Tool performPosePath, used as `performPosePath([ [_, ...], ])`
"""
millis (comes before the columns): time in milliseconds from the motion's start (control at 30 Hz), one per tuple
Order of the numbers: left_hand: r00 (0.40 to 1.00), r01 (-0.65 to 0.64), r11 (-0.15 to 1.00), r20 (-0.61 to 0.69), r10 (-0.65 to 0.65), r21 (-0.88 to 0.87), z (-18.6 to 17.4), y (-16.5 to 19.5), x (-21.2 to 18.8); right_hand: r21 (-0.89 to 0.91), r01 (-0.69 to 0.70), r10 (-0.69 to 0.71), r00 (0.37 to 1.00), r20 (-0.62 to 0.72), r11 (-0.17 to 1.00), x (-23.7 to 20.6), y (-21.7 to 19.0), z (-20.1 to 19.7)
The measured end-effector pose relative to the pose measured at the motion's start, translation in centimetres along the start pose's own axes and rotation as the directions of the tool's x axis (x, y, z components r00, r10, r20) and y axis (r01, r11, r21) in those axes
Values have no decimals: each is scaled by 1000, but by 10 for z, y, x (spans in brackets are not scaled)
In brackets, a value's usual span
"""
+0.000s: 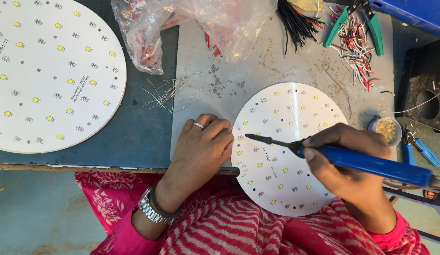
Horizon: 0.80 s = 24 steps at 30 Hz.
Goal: The person solders small wires onto a circular LED board using a soldering iron and solder paste. They repeatedly apply paste, heat the joint, and trim excess wire with pliers.
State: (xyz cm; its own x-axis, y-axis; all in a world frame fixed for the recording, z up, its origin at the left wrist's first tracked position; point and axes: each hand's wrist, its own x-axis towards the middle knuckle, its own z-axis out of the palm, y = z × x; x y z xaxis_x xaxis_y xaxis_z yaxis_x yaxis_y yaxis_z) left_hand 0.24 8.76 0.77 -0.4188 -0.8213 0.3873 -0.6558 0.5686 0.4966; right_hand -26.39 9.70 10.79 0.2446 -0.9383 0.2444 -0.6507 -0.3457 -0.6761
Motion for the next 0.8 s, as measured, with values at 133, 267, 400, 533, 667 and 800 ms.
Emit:
performPosePath([
  [133, 1000, -2, 1000, 7, 2, 0, 0, 0, 1, 34, -39, 40, 999, -26, 999, -2, 2, -5],
  [267, 1000, -9, 1000, 2, 9, -3, 0, -1, 1, 21, -52, 52, 999, -13, 998, -1, 3, -4],
  [400, 999, -36, 999, -2, 36, -28, -1, -3, -1, 34, -29, 29, 1000, 2, 999, -1, 2, -1],
  [533, 999, -41, 996, -13, 40, -76, -3, -3, -2, 19, -42, 42, 999, -1, 999, -3, 5, -1],
  [667, 1000, 7, 990, -12, -8, -139, -5, -3, -2, 92, -109, 118, 988, -101, 990, -21, 15, -14],
  [800, 998, 36, 975, -34, -45, -221, -6, -5, -7, 322, -35, 160, 916, -369, 946, -49, 51, -45],
])
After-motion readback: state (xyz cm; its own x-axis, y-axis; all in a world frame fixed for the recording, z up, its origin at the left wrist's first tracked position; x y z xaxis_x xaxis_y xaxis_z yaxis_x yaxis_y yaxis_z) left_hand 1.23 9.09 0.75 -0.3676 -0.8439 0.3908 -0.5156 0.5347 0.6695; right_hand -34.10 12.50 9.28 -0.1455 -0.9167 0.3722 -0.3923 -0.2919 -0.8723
